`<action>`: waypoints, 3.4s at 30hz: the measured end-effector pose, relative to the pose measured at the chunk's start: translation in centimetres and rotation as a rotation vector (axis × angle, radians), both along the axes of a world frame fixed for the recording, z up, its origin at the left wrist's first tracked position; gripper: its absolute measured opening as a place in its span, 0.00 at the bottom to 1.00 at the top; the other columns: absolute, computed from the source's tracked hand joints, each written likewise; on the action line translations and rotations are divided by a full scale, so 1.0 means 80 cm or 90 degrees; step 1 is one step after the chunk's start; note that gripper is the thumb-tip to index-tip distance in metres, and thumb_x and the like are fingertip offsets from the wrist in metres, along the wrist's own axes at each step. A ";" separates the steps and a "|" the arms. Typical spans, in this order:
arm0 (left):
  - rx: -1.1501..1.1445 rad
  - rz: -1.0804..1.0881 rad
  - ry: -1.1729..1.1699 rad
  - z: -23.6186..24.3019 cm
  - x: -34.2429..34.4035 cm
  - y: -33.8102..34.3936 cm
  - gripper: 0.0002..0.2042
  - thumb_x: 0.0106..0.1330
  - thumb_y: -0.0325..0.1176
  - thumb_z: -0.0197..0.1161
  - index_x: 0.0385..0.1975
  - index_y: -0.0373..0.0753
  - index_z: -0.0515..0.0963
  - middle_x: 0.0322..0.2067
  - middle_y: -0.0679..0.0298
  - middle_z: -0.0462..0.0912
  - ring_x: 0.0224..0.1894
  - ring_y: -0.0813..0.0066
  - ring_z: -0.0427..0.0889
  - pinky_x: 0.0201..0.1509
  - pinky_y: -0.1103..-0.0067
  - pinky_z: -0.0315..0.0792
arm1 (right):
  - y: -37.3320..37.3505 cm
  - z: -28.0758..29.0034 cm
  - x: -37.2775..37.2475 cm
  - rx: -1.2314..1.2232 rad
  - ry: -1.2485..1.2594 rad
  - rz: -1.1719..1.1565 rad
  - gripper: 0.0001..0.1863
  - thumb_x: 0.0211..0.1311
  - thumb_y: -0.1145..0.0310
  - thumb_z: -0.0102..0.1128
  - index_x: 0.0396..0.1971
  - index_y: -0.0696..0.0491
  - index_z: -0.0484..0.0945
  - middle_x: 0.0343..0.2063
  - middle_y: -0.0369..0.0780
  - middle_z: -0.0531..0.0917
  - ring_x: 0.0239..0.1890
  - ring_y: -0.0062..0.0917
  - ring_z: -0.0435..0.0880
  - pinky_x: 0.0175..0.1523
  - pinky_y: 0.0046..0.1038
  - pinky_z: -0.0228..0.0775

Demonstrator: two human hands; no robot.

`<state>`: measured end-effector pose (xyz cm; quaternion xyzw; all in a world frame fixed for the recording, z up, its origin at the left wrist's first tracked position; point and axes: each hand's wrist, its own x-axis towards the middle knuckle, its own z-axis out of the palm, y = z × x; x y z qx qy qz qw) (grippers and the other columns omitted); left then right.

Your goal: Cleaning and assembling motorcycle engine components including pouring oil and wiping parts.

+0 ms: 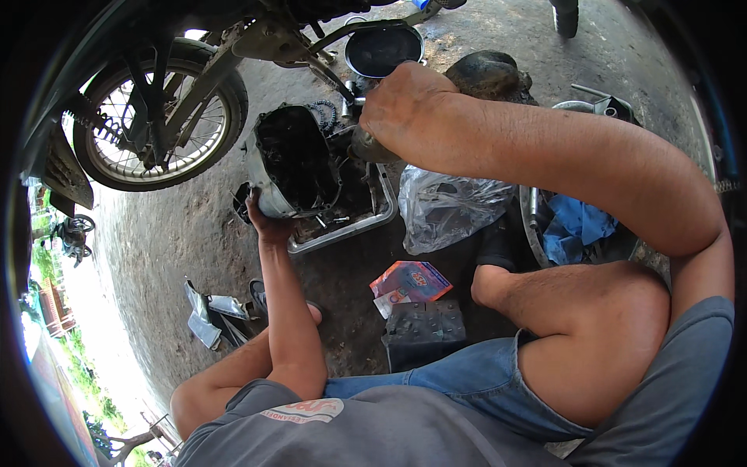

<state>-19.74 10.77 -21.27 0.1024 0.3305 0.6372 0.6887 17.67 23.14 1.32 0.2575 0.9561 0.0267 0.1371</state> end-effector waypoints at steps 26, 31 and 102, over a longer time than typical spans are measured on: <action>-0.143 -0.071 0.133 0.035 -0.006 0.018 0.26 0.64 0.50 0.62 0.56 0.40 0.78 0.50 0.58 0.85 0.52 0.59 0.84 0.59 0.63 0.78 | 0.047 0.009 0.011 0.322 0.206 0.059 0.24 0.52 0.69 0.65 0.52 0.55 0.78 0.39 0.40 0.83 0.46 0.32 0.85 0.51 0.35 0.74; -0.152 -0.086 0.104 0.022 -0.002 0.015 0.26 0.63 0.49 0.64 0.57 0.41 0.77 0.51 0.59 0.85 0.52 0.58 0.84 0.60 0.62 0.77 | 0.023 0.036 -0.017 0.206 0.113 -0.034 0.22 0.50 0.68 0.67 0.48 0.52 0.80 0.38 0.39 0.82 0.45 0.30 0.85 0.51 0.35 0.74; -0.194 -0.145 0.847 0.209 0.069 0.037 0.42 0.44 0.44 0.79 0.62 0.33 0.76 0.45 0.50 0.86 0.44 0.66 0.87 0.50 0.72 0.80 | 0.200 -0.114 0.361 -0.014 0.687 -0.668 0.49 0.42 0.54 0.88 0.62 0.58 0.68 0.56 0.44 0.83 0.59 0.30 0.82 0.67 0.32 0.72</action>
